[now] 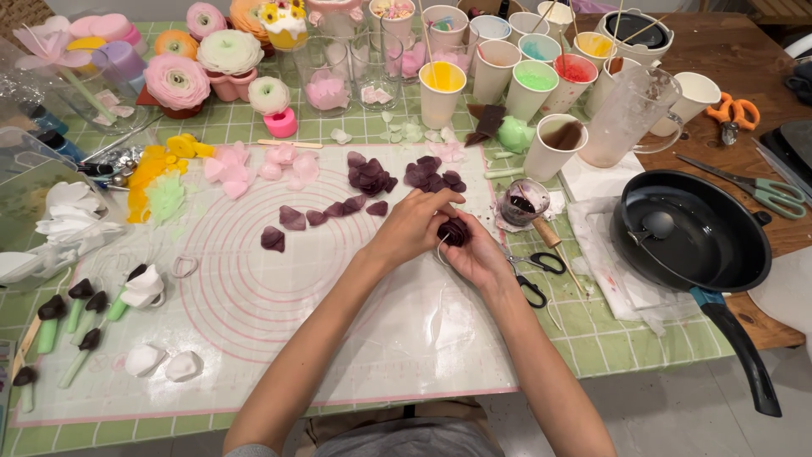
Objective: Dipping individual wax petals into a dark liquid wax and assembling them around a wick to create a flower candle.
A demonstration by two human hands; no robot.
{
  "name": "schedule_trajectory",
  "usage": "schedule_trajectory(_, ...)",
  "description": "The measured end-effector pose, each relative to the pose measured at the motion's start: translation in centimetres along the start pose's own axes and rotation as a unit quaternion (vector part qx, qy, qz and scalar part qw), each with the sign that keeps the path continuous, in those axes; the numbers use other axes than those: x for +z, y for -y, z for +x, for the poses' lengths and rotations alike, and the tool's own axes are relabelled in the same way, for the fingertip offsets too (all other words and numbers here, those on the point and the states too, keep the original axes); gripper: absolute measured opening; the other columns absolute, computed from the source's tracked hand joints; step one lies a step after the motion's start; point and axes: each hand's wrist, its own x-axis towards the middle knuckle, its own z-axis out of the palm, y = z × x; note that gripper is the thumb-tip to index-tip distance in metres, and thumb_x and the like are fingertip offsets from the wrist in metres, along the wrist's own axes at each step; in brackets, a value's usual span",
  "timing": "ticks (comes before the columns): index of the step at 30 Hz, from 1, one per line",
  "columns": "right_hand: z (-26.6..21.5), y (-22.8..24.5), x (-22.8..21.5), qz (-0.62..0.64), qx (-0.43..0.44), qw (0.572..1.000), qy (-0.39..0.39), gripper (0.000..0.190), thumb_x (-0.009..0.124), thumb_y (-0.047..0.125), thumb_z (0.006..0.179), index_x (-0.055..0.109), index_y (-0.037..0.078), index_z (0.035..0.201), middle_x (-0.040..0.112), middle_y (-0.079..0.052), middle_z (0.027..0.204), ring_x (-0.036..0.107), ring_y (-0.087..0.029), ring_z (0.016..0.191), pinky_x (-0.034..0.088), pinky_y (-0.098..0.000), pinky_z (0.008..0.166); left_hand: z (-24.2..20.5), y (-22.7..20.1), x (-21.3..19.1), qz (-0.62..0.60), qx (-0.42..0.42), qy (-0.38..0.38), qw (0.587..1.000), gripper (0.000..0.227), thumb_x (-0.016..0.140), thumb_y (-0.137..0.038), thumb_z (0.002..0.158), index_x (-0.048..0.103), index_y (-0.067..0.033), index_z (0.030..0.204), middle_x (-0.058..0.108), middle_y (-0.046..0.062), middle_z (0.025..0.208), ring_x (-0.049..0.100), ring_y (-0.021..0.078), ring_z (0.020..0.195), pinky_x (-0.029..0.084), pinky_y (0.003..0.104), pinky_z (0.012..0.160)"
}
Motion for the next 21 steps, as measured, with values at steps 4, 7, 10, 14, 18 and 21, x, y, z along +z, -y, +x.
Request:
schedule_trajectory(4, 0.6, 0.1, -1.2, 0.005, 0.002, 1.000, 0.014, 0.021, 0.054, 0.022, 0.106, 0.062, 0.004, 0.115, 0.068, -0.009, 0.111, 0.068, -0.019, 0.101, 0.059, -0.0350, 0.085, -0.2, 0.1, -0.1, -0.040, -0.008, -0.011, 0.999, 0.037, 0.064, 0.003, 0.085, 0.066, -0.0097, 0.120, 0.078, 0.007, 0.101, 0.069, 0.0300, 0.098, 0.050, 0.040, 0.091)
schedule_trajectory(7, 0.4, 0.1, -0.6, 0.032, 0.018, 0.998, 0.046, 0.020, 0.056, 0.022, 0.108, 0.060, 0.003, 0.115, 0.067, -0.012, 0.111, 0.068, -0.022, 0.100, 0.058, -0.0359, 0.083, -0.5, 0.0, -0.2, -0.086, -0.030, -0.022, 0.996, 0.037, 0.063, 0.005, 0.086, 0.065, -0.0091, 0.120, 0.079, 0.007, 0.102, 0.073, 0.0272, 0.097, 0.050, 0.038, 0.092)
schedule_trajectory(10, -0.2, 0.1, 0.5, 0.041, 0.009, 0.999, 0.009, 0.022, 0.055, 0.020, 0.106, 0.058, 0.000, 0.115, 0.066, -0.012, 0.111, 0.068, -0.021, 0.102, 0.060, -0.0378, 0.091, -0.8, -0.1, -0.2, -0.117, -0.049, -0.030, 0.991, 0.037, 0.062, 0.006, 0.087, 0.066, -0.0078, 0.121, 0.080, 0.008, 0.103, 0.076, 0.0257, 0.097, 0.050, 0.036, 0.095)
schedule_trajectory(14, -0.3, 0.0, 0.6, 0.050, -0.006, 0.999, -0.007, 0.021, 0.054, 0.019, 0.107, 0.059, 0.000, 0.115, 0.066, -0.012, 0.114, 0.067, -0.022, 0.105, 0.059, -0.0392, 0.096, -0.9, 0.3, -0.1, -0.176, -0.064, -0.038, 0.982, 0.034, 0.059, 0.005, 0.092, 0.066, -0.0060, 0.124, 0.080, 0.009, 0.104, 0.077, 0.0220, 0.101, 0.055, 0.034, 0.096)
schedule_trajectory(18, -1.8, 0.6, 2.9, 0.028, 0.021, 0.999, 0.034, 0.034, 0.047, 0.036, 0.105, 0.062, 0.007, 0.113, 0.068, -0.011, 0.112, 0.064, -0.026, 0.104, 0.053, -0.0439, 0.093, -0.6, 0.4, -0.4, -0.256, -0.102, -0.049, 0.960, 0.034, 0.056, 0.004, 0.095, 0.065, -0.0055, 0.126, 0.080, 0.009, 0.107, 0.075, 0.0173, 0.101, 0.060, 0.033, 0.088)
schedule_trajectory(21, -2.0, 0.7, 2.8, 0.060, 0.035, 0.997, 0.041, 0.039, 0.042, 0.040, 0.108, 0.061, 0.007, 0.117, 0.067, -0.011, 0.117, 0.062, -0.026, 0.111, 0.048, -0.0454, 0.099, 0.0, -1.4, -1.5, -0.280, -0.187, -0.035, 0.941, 0.033, 0.058, 0.001, 0.094, 0.066, -0.0067, 0.125, 0.078, 0.007, 0.106, 0.073, 0.0175, 0.090, 0.060, 0.036, 0.076)
